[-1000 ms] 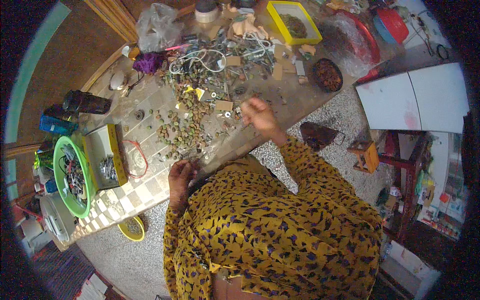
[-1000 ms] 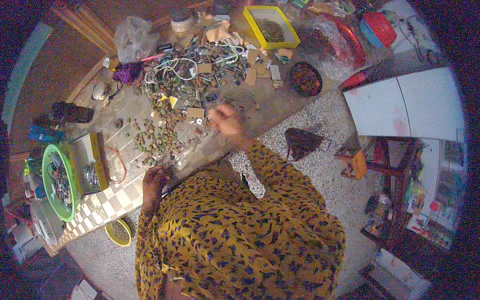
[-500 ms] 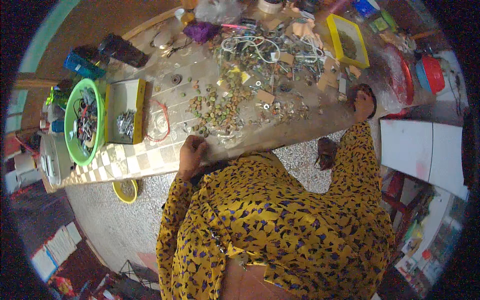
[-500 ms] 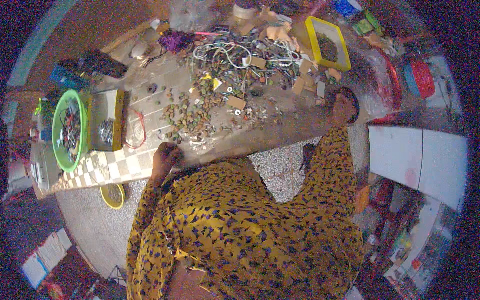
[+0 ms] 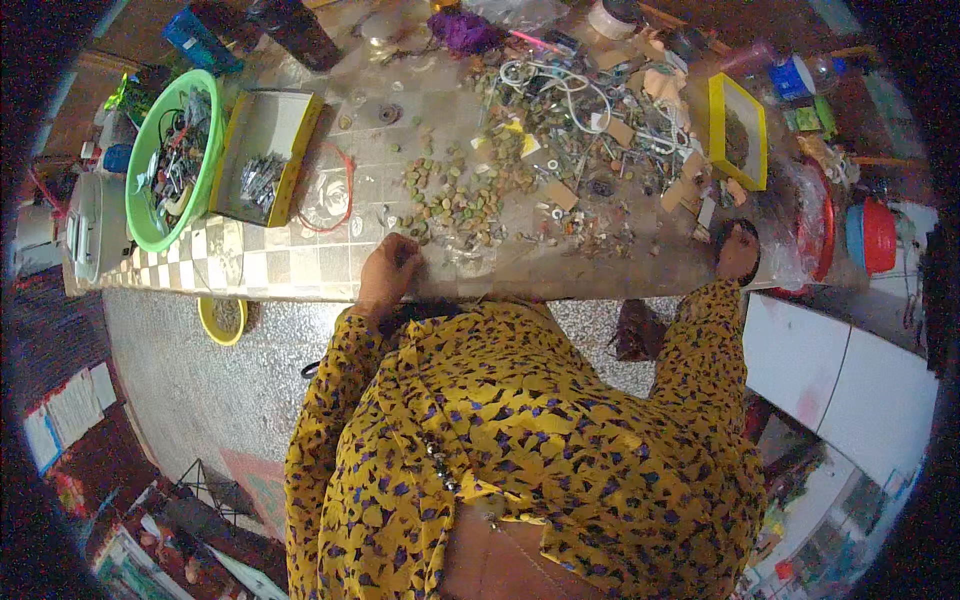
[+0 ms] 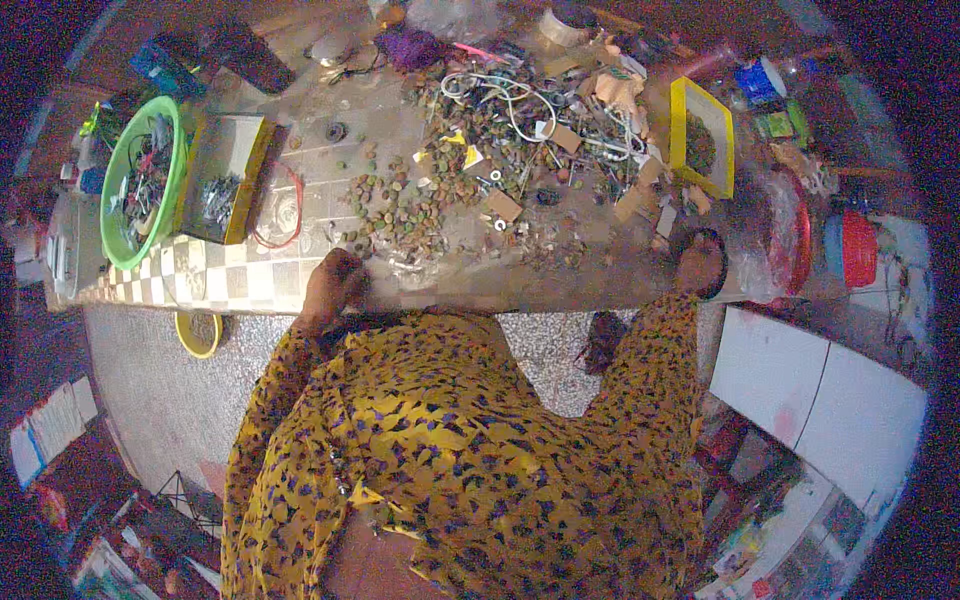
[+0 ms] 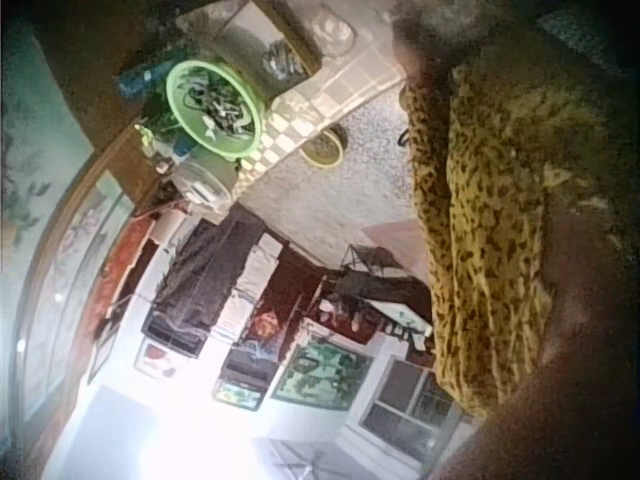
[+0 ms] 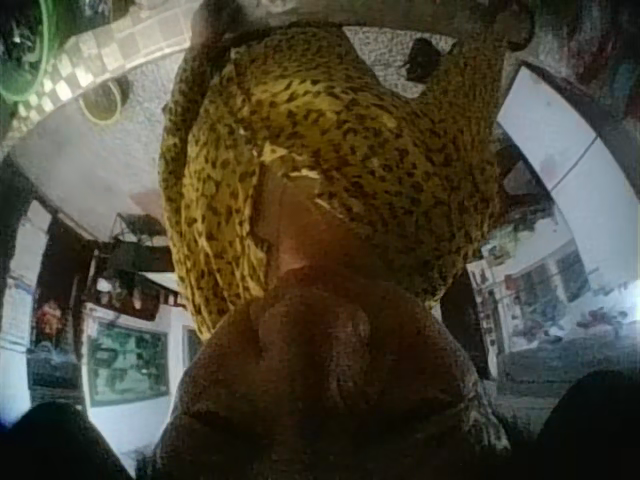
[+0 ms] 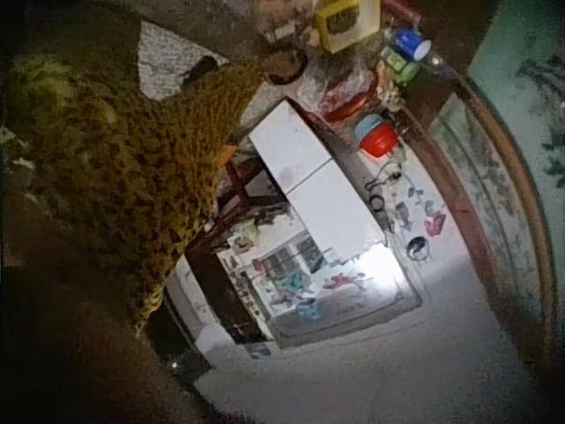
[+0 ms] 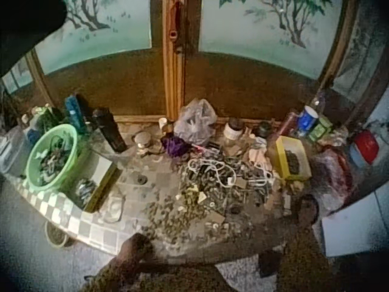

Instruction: The person sorts through a pile of various hardware components, wires, and small miscellaneous items on a table by hand, placing selected items into containers or separate piles.

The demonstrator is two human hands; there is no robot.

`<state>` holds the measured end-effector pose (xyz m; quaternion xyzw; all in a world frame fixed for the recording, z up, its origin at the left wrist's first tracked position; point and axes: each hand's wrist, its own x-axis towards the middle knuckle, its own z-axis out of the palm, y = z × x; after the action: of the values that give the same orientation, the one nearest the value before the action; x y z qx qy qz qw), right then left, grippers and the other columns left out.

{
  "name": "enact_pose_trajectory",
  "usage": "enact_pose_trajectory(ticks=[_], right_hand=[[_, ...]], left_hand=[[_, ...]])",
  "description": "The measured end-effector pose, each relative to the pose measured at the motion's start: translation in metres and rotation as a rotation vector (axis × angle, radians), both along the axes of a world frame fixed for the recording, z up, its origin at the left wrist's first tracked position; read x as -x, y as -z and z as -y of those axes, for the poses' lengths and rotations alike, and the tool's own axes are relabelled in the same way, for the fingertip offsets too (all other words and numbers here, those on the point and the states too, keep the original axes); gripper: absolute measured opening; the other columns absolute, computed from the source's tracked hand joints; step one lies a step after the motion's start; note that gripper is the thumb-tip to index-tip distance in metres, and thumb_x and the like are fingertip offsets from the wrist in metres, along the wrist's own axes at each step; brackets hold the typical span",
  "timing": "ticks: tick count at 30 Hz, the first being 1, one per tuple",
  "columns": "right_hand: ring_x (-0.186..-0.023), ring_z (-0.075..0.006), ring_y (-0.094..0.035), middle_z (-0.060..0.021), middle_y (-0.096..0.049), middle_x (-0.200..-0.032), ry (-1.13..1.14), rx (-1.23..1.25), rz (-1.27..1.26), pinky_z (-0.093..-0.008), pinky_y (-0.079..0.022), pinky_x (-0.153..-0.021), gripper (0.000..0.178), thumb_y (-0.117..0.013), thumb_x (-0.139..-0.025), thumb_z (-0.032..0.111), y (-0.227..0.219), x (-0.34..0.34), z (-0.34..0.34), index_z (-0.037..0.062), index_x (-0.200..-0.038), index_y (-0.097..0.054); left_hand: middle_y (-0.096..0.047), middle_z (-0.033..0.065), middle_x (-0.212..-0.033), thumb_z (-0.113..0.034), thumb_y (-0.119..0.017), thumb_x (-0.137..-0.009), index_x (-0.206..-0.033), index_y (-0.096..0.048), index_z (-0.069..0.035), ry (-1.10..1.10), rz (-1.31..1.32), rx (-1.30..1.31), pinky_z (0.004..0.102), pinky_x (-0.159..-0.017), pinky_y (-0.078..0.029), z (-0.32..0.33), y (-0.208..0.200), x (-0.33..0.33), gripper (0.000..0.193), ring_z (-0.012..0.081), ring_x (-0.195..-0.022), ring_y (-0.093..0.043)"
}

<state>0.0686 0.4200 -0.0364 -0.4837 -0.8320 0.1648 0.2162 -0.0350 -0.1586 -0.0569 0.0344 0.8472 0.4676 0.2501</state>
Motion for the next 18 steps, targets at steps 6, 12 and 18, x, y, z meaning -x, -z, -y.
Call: enact_pose_trajectory(ticks=[6, 12, 18], right_hand=[[-0.078, -0.0169, -0.056, -0.0084, -0.059, -0.088, -0.479, 0.064, -0.178, -0.0294, -0.044, -0.067, 0.026, -0.059, -0.078, 0.021, -0.024, 0.064, 0.102, 0.0038, -0.096, -0.056], [-0.072, -0.0224, -0.054, -0.0085, -0.054, -0.079, -1.087, 0.332, -0.18, -0.0308, -0.044, -0.065, 0.016, -0.058, -0.073, 0.01, -0.028, 0.124, 0.253, 0.0087, -0.088, -0.061], [-0.08, -0.0288, -0.054, -0.0096, -0.054, -0.084, -1.291, 0.281, 0.018, -0.0346, -0.044, -0.068, 0.014, -0.055, -0.074, 0.007, -0.015, 0.149, 0.306, 0.0082, -0.086, -0.061]], left_hand=[[-0.06, 0.0127, -0.079, -0.015, -0.059, -0.074, -0.088, -0.05, -0.003, 0.024, -0.072, 0.115, 0.033, -0.067, -0.045, -0.01, -0.012, 0.002, 0.021, 0.0271, -0.074, -0.058], [-0.059, 0.0127, -0.08, -0.016, -0.059, -0.073, -0.089, -0.05, -0.004, -0.01, -0.068, 0.129, 0.0333, -0.066, -0.045, -0.012, -0.017, -0.001, 0.022, 0.0267, -0.074, -0.058], [-0.059, 0.0133, -0.079, -0.016, -0.058, -0.074, -0.088, -0.05, -0.004, -0.039, -0.099, 0.022, 0.0334, -0.066, -0.045, -0.008, -0.004, -0.005, 0.02, 0.0273, -0.074, -0.058]])
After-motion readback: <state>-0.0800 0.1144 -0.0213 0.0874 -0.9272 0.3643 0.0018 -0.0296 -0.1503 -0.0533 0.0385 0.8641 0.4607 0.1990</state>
